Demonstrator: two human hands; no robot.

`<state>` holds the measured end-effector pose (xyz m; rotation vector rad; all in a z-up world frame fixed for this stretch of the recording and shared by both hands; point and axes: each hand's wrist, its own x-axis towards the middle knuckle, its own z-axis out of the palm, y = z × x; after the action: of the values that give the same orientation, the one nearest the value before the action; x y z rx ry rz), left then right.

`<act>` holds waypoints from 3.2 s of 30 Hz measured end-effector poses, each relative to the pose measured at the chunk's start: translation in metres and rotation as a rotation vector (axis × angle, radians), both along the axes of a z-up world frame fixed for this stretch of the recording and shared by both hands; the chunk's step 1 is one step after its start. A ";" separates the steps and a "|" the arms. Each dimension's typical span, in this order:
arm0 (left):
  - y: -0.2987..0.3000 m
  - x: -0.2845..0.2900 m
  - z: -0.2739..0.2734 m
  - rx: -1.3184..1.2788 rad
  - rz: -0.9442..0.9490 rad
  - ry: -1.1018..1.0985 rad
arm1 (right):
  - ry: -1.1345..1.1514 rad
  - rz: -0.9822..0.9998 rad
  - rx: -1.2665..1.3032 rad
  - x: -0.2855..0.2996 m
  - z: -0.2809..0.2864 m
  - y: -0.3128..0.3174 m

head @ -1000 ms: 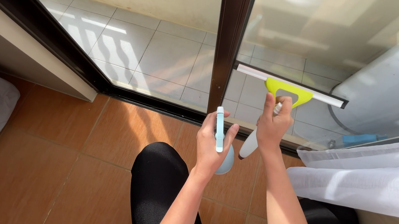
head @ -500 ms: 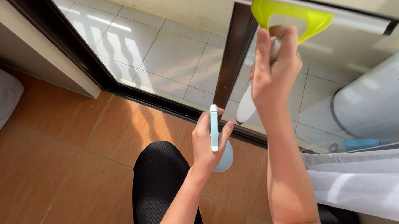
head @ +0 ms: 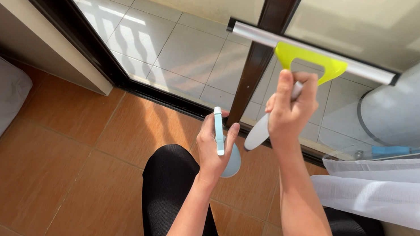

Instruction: The person cleans a glass sliding door by spraying a cleaning solution and wiping the surface with a squeegee. They start at the top and work their way down, then kneel to clean the lower sections. Finally, they open the door to clean the frame and the opposite side.

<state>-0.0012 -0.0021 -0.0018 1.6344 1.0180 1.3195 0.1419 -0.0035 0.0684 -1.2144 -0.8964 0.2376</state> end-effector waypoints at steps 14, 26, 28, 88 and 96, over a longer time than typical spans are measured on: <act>0.005 -0.020 0.000 -0.003 -0.011 -0.019 | 0.057 -0.077 -0.162 0.010 -0.150 0.011; -0.006 -0.017 -0.002 -0.046 -0.034 -0.041 | 0.039 -0.077 -0.160 0.006 -0.077 0.003; -0.006 -0.015 -0.001 -0.024 -0.038 -0.053 | 0.041 -0.060 -0.179 0.013 -0.099 0.008; -0.011 0.130 -0.009 -0.001 -0.393 0.100 | -0.197 -0.486 -0.188 0.135 -0.137 -0.112; 0.000 0.123 0.043 0.012 -0.373 0.079 | -0.196 -0.344 0.083 0.131 -0.058 -0.119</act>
<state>0.1219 -0.0024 0.0411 1.7934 0.7054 1.0196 0.2728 -0.1224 0.0108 -1.3069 -0.8398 -0.1961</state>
